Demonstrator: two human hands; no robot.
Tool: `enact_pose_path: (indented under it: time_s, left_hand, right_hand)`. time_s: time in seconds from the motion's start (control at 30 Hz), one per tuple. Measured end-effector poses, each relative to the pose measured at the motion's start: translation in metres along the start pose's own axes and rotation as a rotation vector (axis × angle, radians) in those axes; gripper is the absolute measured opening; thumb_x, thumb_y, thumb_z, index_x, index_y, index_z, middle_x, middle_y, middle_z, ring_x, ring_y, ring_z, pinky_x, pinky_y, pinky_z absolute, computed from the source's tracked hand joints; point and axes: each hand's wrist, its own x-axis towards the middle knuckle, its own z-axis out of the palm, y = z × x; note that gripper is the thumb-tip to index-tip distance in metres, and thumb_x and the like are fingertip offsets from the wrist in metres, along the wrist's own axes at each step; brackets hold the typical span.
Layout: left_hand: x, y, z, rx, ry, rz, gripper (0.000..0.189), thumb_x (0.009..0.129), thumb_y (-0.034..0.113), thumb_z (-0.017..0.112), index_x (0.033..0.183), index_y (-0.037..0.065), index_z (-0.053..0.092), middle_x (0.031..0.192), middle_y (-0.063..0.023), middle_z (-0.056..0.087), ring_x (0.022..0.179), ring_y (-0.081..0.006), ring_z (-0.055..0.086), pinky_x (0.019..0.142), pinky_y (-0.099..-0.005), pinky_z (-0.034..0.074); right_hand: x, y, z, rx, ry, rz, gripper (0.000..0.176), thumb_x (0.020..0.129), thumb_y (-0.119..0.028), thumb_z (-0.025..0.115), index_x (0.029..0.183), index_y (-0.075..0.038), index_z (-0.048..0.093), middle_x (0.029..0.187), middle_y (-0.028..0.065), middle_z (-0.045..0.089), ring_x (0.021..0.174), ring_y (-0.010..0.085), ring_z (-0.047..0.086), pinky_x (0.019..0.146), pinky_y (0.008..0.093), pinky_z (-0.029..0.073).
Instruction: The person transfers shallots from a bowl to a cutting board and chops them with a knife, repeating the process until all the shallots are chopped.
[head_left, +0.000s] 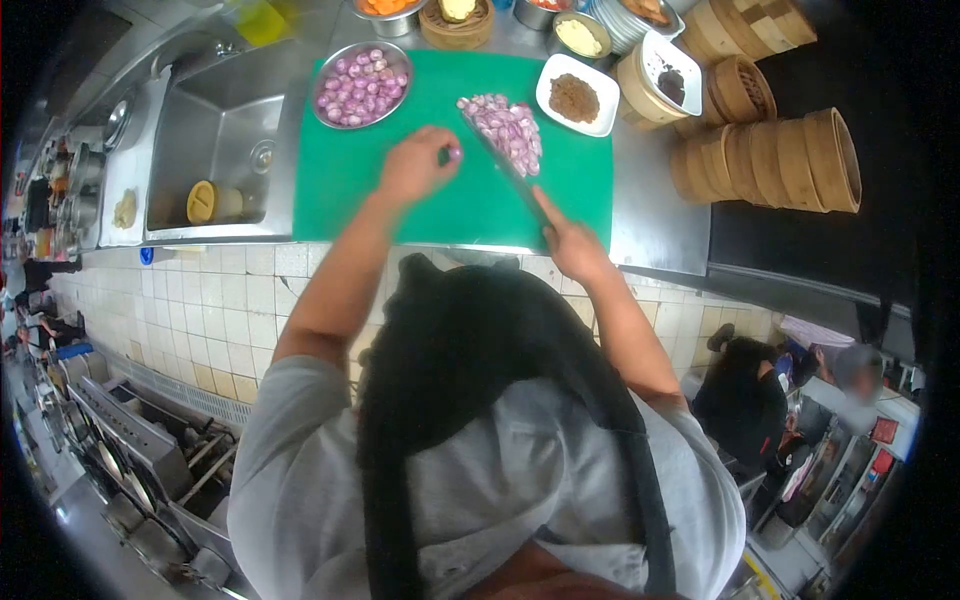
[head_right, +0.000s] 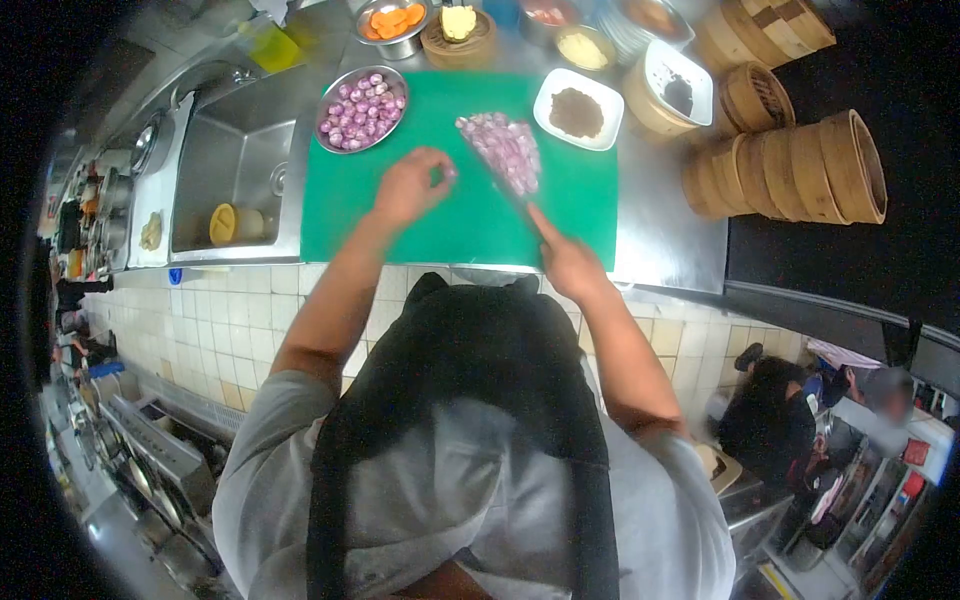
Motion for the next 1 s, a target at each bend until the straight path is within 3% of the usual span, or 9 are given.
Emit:
enact_pose_path:
  time_s: [0.1,0.33,0.53,0.63,0.83,1.0]
  left_hand:
    - [-0.019,0.005,0.033,-0.117,0.042,-0.109,0.018,0.09,0.015,0.08,0.107,0.016,0.076,0.107,-0.0067,0.075,0.074,-0.0199,0.069,0.072,-0.0341,0.06]
    - [-0.024,0.003,0.04,-0.333,0.139,-0.069,0.013,0.088,0.007,0.082,0.101,0.009,0.08,0.108,-0.0084,0.076,0.071,-0.0146,0.067,0.067,-0.0303,0.059]
    - [-0.023,-0.003,0.043,-0.348,0.191,-0.054,0.012,0.088,0.006,0.083,0.099,0.007,0.079,0.103,-0.0086,0.075,0.07,-0.0146,0.067,0.065,-0.0308,0.058]
    - [-0.023,-0.003,0.042,-0.319,0.211,-0.011,0.012,0.087,0.006,0.083,0.098,0.007,0.078,0.101,-0.0078,0.074,0.068,-0.0155,0.068,0.063,-0.0322,0.059]
    - [-0.021,-0.001,0.039,-0.266,0.217,0.011,0.013,0.084,0.002,0.081,0.095,0.007,0.076,0.098,-0.0062,0.073,0.068,-0.0162,0.068,0.063,-0.0315,0.059]
    - [-0.019,-0.002,0.043,-0.286,0.247,0.011,0.013,0.083,0.001,0.08,0.093,0.007,0.074,0.097,-0.0053,0.074,0.068,-0.0159,0.068,0.063,-0.0311,0.059]
  right_hand:
    - [-0.001,0.001,0.001,0.016,0.033,-0.029,0.071,0.107,-0.013,0.053,0.169,-0.037,0.03,0.147,0.0276,0.061,0.131,0.0474,0.06,0.113,0.0524,0.048]
    - [-0.006,-0.011,0.003,0.001,0.005,-0.035,0.068,0.106,-0.013,0.054,0.169,-0.032,0.034,0.145,0.029,0.061,0.13,0.0479,0.061,0.112,0.0523,0.048]
    - [-0.012,-0.02,-0.004,-0.069,0.012,-0.068,0.067,0.106,-0.013,0.054,0.168,-0.031,0.035,0.126,0.031,0.07,0.113,0.0491,0.068,0.1,0.0553,0.053]
    - [-0.017,-0.027,-0.008,-0.161,0.049,-0.102,0.072,0.102,-0.007,0.053,0.168,-0.031,0.037,0.11,0.0307,0.073,0.099,0.049,0.071,0.089,0.057,0.056]
    - [-0.026,-0.037,-0.024,-0.325,0.025,-0.135,0.086,0.09,0.001,0.053,0.168,-0.031,0.037,0.094,0.027,0.074,0.086,0.0468,0.073,0.078,0.0563,0.058]
    - [-0.009,-0.026,-0.002,-0.271,0.09,-0.179,0.082,0.093,0.0,0.052,0.167,-0.031,0.038,0.1,0.0259,0.074,0.087,0.0456,0.073,0.08,0.0562,0.057]
